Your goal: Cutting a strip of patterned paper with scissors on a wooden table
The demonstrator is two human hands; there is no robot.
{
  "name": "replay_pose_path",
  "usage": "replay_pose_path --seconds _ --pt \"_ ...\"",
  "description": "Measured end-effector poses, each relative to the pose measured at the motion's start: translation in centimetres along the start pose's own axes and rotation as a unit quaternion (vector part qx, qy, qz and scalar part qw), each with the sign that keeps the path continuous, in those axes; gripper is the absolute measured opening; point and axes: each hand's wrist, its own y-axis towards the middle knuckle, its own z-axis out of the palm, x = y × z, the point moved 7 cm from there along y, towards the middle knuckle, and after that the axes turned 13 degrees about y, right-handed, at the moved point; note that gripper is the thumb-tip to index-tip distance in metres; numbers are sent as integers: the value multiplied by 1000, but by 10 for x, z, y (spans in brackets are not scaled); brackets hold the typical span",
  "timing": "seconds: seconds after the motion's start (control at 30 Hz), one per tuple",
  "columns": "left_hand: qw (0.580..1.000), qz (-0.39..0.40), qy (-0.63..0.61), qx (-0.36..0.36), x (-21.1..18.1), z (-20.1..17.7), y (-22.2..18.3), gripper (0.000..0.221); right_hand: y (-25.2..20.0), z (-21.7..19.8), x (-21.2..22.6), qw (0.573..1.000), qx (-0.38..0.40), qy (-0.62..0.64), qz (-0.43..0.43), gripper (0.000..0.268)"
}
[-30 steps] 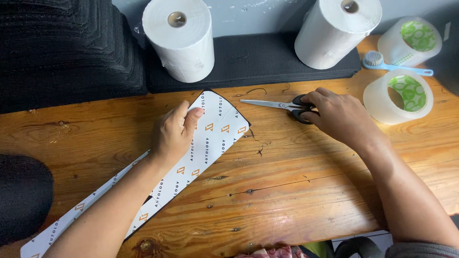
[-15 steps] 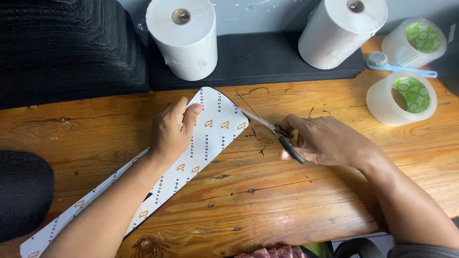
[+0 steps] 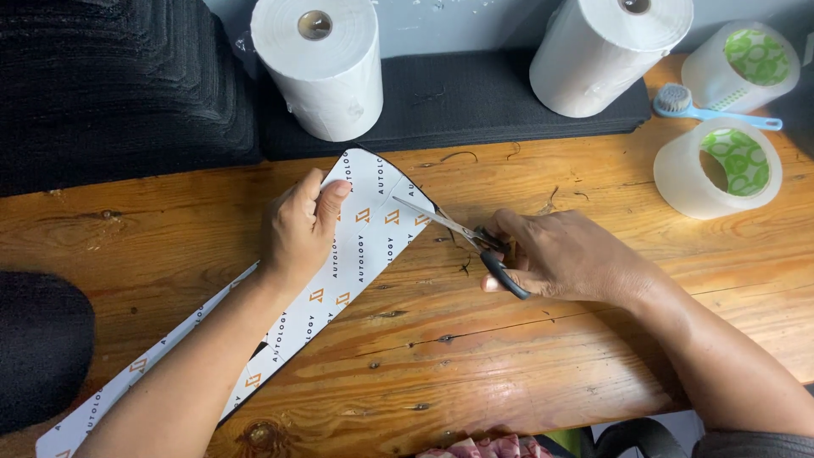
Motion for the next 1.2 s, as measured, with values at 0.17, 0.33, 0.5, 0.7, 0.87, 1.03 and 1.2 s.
replay_pose_path --seconds 0.17,0.33,0.5,0.7,0.87,1.03,1.2 --pt "1000 1 6 8 2 2 0 42 -1 0 7 1000 -6 17 3 58" --pt "1000 3 15 9 2 2 -1 42 1 2 4 1000 -6 22 13 60" --pt "1000 3 5 15 4 3 -1 39 3 1 4 999 -13 28 10 61" --pt "1000 5 12 9 4 3 -2 39 6 3 0 999 -32 32 -7 59" --pt "1000 6 12 6 3 3 -2 39 5 1 4 999 -35 35 -16 56" --pt "1000 7 7 15 0 3 -1 39 5 4 3 999 -36 30 -14 55" --pt "1000 4 20 19 6 5 -3 36 7 5 0 999 -37 28 -3 54"
